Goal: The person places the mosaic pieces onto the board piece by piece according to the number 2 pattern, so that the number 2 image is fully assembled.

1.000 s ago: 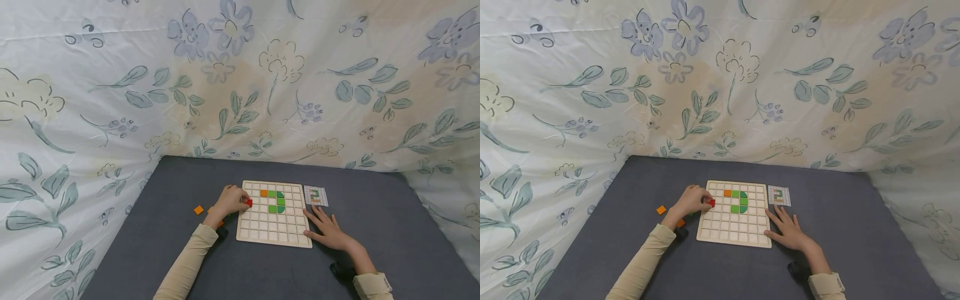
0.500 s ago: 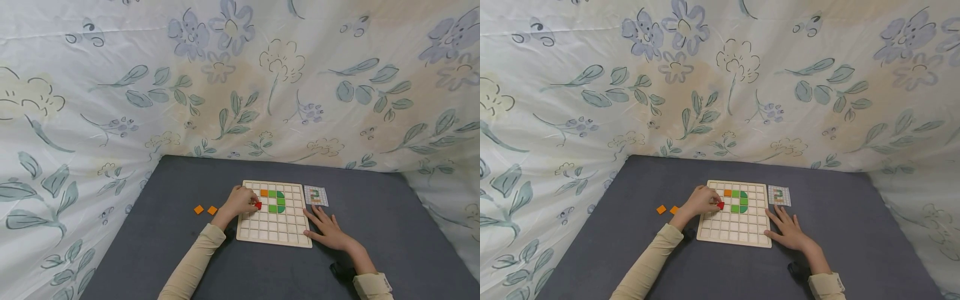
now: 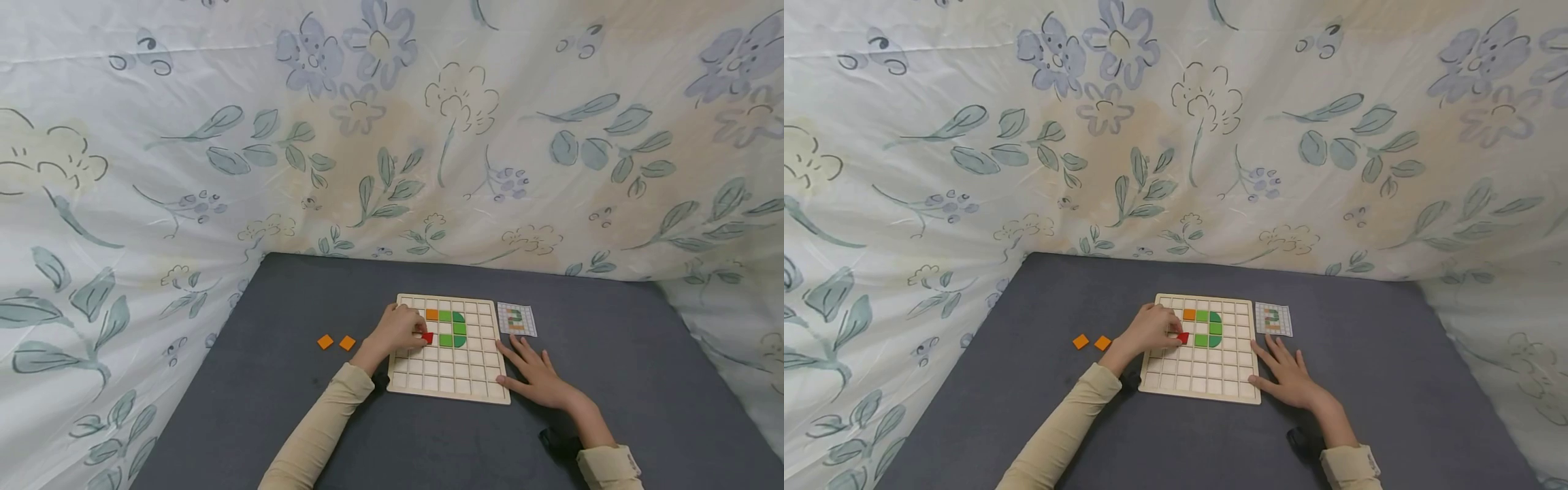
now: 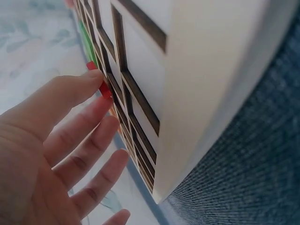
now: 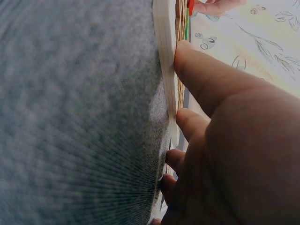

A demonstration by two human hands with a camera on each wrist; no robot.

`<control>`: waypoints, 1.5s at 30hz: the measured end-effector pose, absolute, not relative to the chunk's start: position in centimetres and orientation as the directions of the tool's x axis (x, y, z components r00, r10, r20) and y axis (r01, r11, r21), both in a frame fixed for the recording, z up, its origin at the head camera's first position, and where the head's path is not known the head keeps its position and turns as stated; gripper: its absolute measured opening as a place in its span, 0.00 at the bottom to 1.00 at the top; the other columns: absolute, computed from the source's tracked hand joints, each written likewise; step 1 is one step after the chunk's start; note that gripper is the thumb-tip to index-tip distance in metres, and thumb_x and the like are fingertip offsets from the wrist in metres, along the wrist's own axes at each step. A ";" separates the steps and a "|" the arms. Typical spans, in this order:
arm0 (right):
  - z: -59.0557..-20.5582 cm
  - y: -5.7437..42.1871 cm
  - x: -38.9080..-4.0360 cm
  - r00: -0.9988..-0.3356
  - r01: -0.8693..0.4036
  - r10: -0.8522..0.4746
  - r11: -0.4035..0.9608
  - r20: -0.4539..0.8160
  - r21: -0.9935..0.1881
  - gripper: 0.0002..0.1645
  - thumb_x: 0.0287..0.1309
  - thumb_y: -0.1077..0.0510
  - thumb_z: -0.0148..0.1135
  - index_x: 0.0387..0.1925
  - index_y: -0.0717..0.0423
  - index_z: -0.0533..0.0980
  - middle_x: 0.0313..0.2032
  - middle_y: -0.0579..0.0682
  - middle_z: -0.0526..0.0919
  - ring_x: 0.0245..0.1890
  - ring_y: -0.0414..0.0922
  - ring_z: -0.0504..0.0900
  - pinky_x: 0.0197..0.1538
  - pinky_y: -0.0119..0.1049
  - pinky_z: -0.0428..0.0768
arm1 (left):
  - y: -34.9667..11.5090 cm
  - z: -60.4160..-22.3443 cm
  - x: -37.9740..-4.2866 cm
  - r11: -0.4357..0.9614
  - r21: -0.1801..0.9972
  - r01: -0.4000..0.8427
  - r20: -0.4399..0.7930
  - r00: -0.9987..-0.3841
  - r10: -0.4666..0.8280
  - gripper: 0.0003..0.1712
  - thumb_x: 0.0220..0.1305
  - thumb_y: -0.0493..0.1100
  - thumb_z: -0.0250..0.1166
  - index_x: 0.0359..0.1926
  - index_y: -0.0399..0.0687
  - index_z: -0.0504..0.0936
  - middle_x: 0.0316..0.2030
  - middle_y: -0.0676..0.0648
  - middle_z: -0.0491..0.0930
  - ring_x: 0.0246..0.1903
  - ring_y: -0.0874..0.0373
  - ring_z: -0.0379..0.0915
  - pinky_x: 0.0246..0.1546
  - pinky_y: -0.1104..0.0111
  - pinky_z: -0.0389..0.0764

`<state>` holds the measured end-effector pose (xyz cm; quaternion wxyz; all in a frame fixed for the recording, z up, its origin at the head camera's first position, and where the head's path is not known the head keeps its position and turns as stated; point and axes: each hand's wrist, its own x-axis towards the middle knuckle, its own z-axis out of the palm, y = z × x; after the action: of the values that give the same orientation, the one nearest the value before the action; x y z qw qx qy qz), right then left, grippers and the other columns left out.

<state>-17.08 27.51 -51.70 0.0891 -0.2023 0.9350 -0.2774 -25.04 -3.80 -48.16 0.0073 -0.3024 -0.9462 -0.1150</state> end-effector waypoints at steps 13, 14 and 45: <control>-51.6 27.4 -17.0 -0.905 -0.320 -0.421 0.769 -0.061 -0.554 0.44 0.59 0.41 0.57 0.70 0.52 0.54 0.70 0.66 0.44 0.68 0.68 0.39 0.59 0.73 0.32 | -3.2 -48.1 -25.2 0.793 0.178 0.583 0.071 -0.811 0.580 0.10 0.51 0.57 0.69 0.23 0.59 0.83 0.25 0.58 0.75 0.31 0.61 0.68 0.60 0.47 0.63; -51.5 27.4 -17.0 -0.905 -0.319 -0.421 0.768 -0.061 -0.555 0.44 0.59 0.41 0.57 0.70 0.52 0.54 0.70 0.66 0.44 0.68 0.68 0.39 0.59 0.73 0.32 | -3.2 -48.1 -25.2 0.792 0.173 0.585 0.070 -0.810 0.583 0.11 0.51 0.57 0.69 0.23 0.59 0.82 0.25 0.58 0.75 0.31 0.62 0.68 0.60 0.47 0.63; -51.6 27.5 -17.0 -0.903 -0.324 -0.425 0.763 -0.057 -0.560 0.43 0.59 0.42 0.57 0.70 0.53 0.54 0.70 0.66 0.44 0.68 0.68 0.39 0.59 0.73 0.32 | -4.7 -48.2 -25.4 0.813 0.213 0.542 0.073 -0.838 0.540 0.10 0.52 0.58 0.68 0.29 0.62 0.83 0.28 0.58 0.76 0.34 0.61 0.70 0.61 0.48 0.62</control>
<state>-17.03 27.55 -51.60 0.0903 -0.2004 0.9345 -0.2801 -25.41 -4.73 -48.18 0.0044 -0.2842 -0.9521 -0.1130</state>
